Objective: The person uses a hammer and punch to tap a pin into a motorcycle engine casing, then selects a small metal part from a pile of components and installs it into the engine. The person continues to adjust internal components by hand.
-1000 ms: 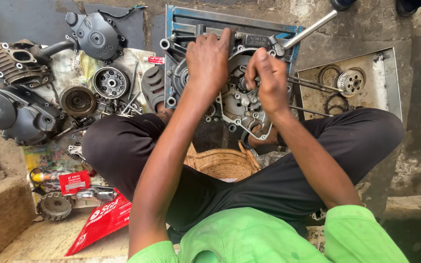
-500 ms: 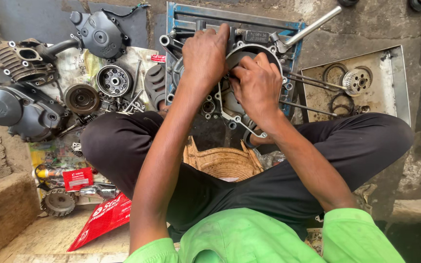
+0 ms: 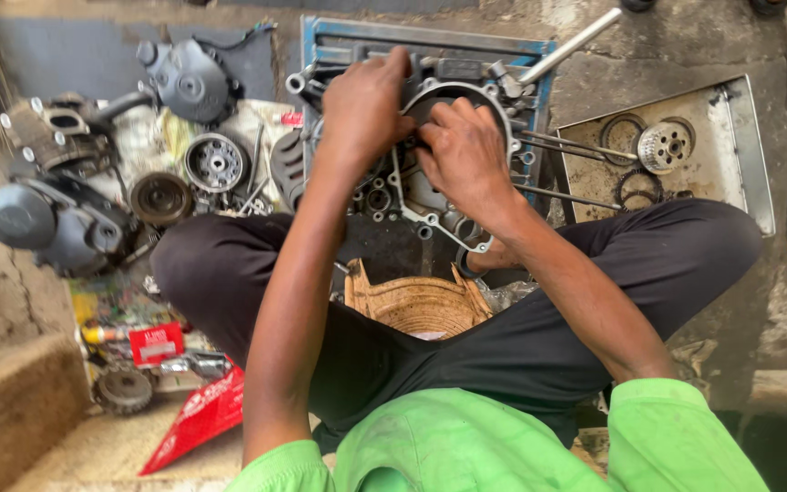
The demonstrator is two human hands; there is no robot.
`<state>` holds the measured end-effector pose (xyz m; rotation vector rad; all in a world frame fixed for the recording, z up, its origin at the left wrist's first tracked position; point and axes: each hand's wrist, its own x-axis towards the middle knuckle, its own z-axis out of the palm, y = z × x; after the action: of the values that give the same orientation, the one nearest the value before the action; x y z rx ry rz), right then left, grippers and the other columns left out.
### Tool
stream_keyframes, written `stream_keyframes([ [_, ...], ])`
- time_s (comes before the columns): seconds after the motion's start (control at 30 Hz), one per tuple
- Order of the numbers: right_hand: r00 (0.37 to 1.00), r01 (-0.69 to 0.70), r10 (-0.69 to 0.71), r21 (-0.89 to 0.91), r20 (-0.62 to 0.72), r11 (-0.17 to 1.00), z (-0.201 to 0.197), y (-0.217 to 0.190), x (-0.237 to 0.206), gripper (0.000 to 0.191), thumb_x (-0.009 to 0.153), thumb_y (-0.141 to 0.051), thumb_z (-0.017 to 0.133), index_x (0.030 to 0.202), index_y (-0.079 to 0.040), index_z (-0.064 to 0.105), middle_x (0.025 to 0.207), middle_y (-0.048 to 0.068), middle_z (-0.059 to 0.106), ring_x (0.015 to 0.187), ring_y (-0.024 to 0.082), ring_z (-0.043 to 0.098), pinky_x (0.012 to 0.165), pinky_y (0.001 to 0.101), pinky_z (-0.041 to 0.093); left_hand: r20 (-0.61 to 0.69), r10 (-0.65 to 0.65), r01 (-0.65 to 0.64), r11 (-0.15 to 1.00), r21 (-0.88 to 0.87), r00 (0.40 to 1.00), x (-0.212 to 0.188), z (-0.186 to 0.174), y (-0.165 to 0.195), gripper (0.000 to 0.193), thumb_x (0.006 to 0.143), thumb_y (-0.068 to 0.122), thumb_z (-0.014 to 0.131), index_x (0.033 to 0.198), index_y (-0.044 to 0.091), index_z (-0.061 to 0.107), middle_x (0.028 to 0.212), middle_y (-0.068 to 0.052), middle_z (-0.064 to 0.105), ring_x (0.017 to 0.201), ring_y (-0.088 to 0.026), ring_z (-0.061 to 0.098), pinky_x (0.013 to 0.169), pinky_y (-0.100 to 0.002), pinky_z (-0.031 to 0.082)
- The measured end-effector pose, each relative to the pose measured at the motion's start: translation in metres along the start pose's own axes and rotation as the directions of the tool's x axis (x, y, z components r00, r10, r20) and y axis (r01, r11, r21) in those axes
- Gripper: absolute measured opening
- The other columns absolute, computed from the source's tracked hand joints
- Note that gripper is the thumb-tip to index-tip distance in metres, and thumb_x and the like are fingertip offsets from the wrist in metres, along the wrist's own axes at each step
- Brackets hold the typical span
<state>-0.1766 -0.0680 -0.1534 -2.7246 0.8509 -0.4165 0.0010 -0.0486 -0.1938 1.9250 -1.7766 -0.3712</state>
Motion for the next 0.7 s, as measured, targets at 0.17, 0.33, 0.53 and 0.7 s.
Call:
stream_keyframes([
  [0.17, 0.961, -0.08, 0.199, 0.493, -0.192, 0.866, -0.044, 0.048, -0.035, 0.025, 0.105, -0.026, 0.071, 0.116, -0.003, 0.073, 0.105, 0.007, 0.072, 0.096, 0.02, 0.069, 0.087, 0.0332, 0.055, -0.067, 0.059, -0.063, 0.996, -0.058, 0.996, -0.013, -0.027, 0.016, 0.038, 0.082, 0.027, 0.088, 0.107, 0.01, 0.065, 0.09, -0.011, 0.067, 0.09, -0.035, 0.065, 0.073, -0.048, 0.049],
  [0.33, 0.756, -0.116, 0.617, 0.884, -0.217, 0.454, -0.057, 0.12, -0.078, 0.033, 0.115, -0.037, 0.059, 0.114, -0.005, 0.069, 0.097, 0.006, 0.072, 0.086, 0.013, 0.068, 0.083, 0.0281, 0.055, 0.051, 0.104, -0.098, 0.989, -0.114, 0.993, -0.034, -0.022, 0.057, 0.027, 0.093, 0.034, 0.078, 0.099, 0.009, 0.071, 0.084, -0.01, 0.064, 0.082, -0.027, 0.06, 0.072, -0.042, 0.048],
  [0.53, 0.984, -0.176, 0.164, 0.239, 0.069, 0.955, -0.031, 0.122, -0.13, 0.089, 0.074, -0.043, 0.084, 0.143, 0.0, 0.048, 0.133, 0.026, 0.057, 0.125, 0.041, 0.054, 0.105, 0.0506, 0.043, -0.083, 0.056, -0.078, 0.954, -0.289, 0.995, -0.038, -0.01, 0.063, 0.027, 0.109, 0.033, 0.064, 0.106, 0.008, 0.071, 0.096, -0.006, 0.069, 0.084, -0.017, 0.064, 0.072, -0.033, 0.052],
  [0.7, 0.968, -0.087, 0.13, -0.197, 0.217, 0.977, -0.012, 0.118, -0.134, 0.117, 0.058, -0.027, 0.083, 0.154, 0.005, 0.025, 0.138, 0.032, 0.05, 0.128, 0.043, 0.047, 0.107, 0.0577, 0.034, -0.172, -0.545, 0.493, 0.827, -0.27, 0.821, -0.033, -0.04, -0.006, 0.05, 0.103, 0.056, 0.063, 0.105, 0.006, 0.064, 0.086, -0.011, 0.063, 0.074, -0.017, 0.058, 0.064, -0.033, 0.05],
])
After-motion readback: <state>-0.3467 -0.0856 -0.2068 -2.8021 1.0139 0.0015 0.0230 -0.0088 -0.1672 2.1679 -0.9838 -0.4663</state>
